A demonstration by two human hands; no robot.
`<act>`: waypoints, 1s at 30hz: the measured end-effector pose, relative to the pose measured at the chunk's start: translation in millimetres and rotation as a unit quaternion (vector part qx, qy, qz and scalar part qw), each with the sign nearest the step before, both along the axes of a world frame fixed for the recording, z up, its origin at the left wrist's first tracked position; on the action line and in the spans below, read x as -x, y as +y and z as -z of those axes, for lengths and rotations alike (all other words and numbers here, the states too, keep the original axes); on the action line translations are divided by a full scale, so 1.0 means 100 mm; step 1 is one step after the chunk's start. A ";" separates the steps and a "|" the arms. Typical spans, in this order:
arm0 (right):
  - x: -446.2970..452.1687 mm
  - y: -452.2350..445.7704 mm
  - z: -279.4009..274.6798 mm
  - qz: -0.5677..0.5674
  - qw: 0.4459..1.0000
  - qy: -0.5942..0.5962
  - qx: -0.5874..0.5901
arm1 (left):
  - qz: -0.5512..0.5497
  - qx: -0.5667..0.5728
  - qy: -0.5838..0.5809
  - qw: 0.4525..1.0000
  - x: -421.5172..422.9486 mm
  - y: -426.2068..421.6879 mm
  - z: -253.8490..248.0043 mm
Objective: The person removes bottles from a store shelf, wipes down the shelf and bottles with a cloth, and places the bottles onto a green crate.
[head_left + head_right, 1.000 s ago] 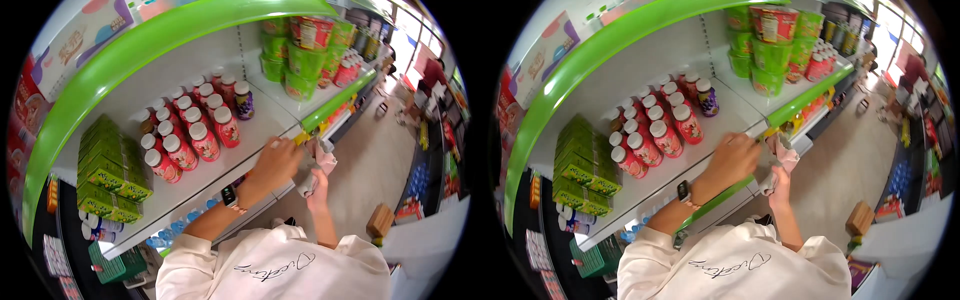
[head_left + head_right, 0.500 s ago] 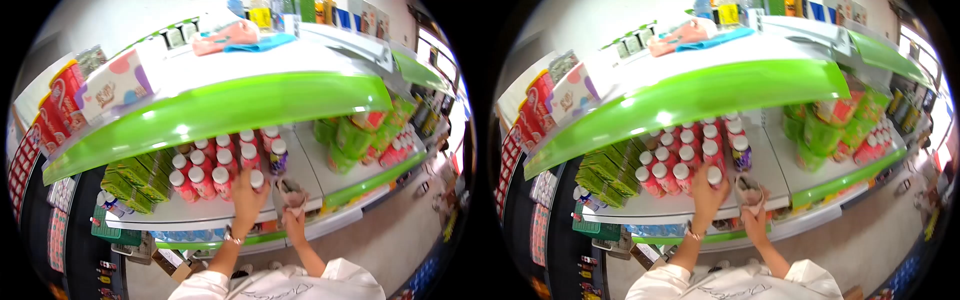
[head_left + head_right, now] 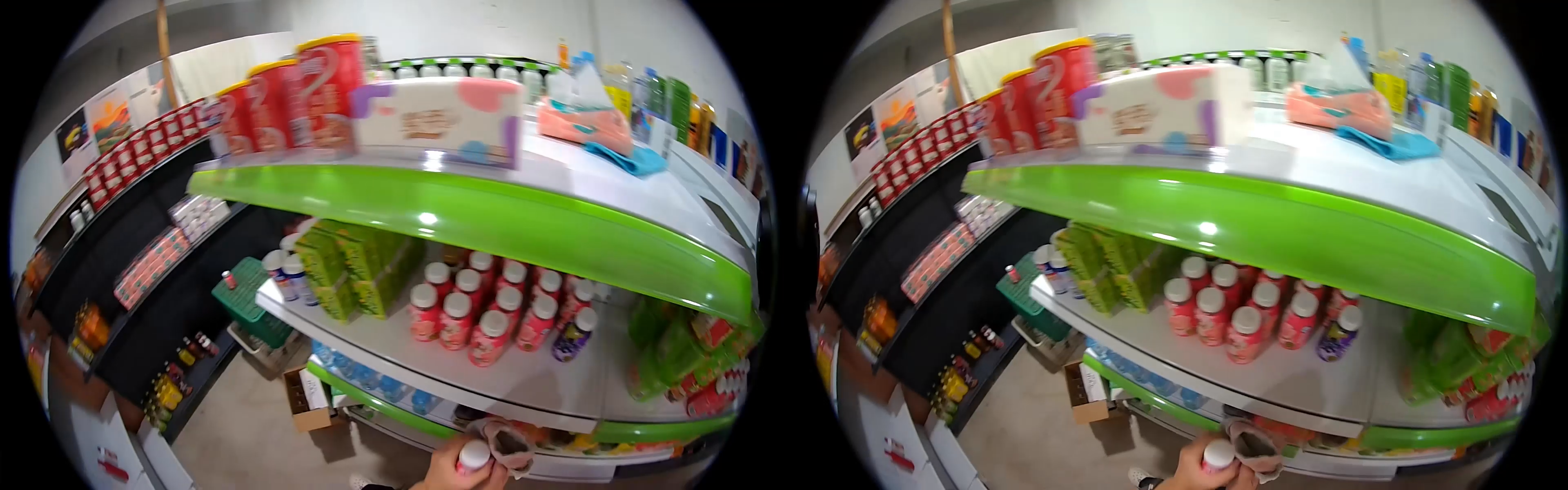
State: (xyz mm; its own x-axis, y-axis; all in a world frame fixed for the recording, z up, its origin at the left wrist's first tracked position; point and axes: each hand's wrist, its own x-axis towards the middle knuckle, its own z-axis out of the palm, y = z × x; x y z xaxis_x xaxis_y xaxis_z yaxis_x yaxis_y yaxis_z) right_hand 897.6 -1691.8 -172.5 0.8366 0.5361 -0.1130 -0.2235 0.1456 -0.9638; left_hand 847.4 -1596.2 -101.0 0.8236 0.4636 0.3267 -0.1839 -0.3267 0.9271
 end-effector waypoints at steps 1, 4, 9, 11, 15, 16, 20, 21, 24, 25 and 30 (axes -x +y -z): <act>0.08 0.12 0.00 -0.036 0.999 0.019 -0.005 | -0.042 -0.015 -0.008 0.999 0.20 0.03 -0.09; 0.36 0.59 -0.02 -0.155 0.985 0.072 -0.020 | -0.104 0.024 -0.064 0.992 0.72 0.28 -0.10; 0.89 1.41 0.00 -0.339 0.930 0.141 -0.023 | -0.221 -0.118 -0.200 0.947 1.40 0.93 -0.14; 1.08 1.68 -0.01 -0.396 0.902 0.171 -0.008 | -0.255 -0.180 -0.190 0.931 1.63 1.19 -0.25; 1.51 2.04 0.08 -0.485 0.846 0.220 0.030 | -0.346 -0.037 -0.088 0.933 2.28 1.57 -0.17; 1.62 2.12 0.14 -0.498 0.835 0.231 0.039 | -0.362 0.029 -0.109 0.925 2.47 1.66 -0.11; 2.11 2.65 0.75 -0.480 0.853 0.197 0.053 | -0.424 0.022 -0.111 0.899 3.11 1.99 0.03; 2.21 2.85 0.69 -0.491 0.846 0.198 0.066 | -0.459 -0.046 -0.115 0.880 3.15 2.03 -0.15; 2.60 3.24 -0.17 -0.531 0.784 0.313 0.079 | -0.479 -0.203 -0.047 0.853 3.44 2.17 -0.35; 2.74 3.32 -0.19 -0.513 0.790 0.324 0.090 | -0.477 -0.214 -0.054 0.850 3.52 2.23 -0.32; 3.03 3.66 -0.08 -0.588 0.787 0.186 -0.034 | -0.517 -0.270 -0.066 0.810 3.79 2.67 -0.08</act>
State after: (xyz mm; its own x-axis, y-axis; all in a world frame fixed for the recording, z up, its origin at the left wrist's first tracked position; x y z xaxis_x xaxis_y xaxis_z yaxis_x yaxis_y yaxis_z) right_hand 594.3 -1325.4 -164.9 -0.3258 0.9300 -0.1700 -0.5067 -0.3236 -0.7991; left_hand 467.9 -1328.7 -92.9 0.0275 0.6427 0.7656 0.3602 -0.7208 0.5922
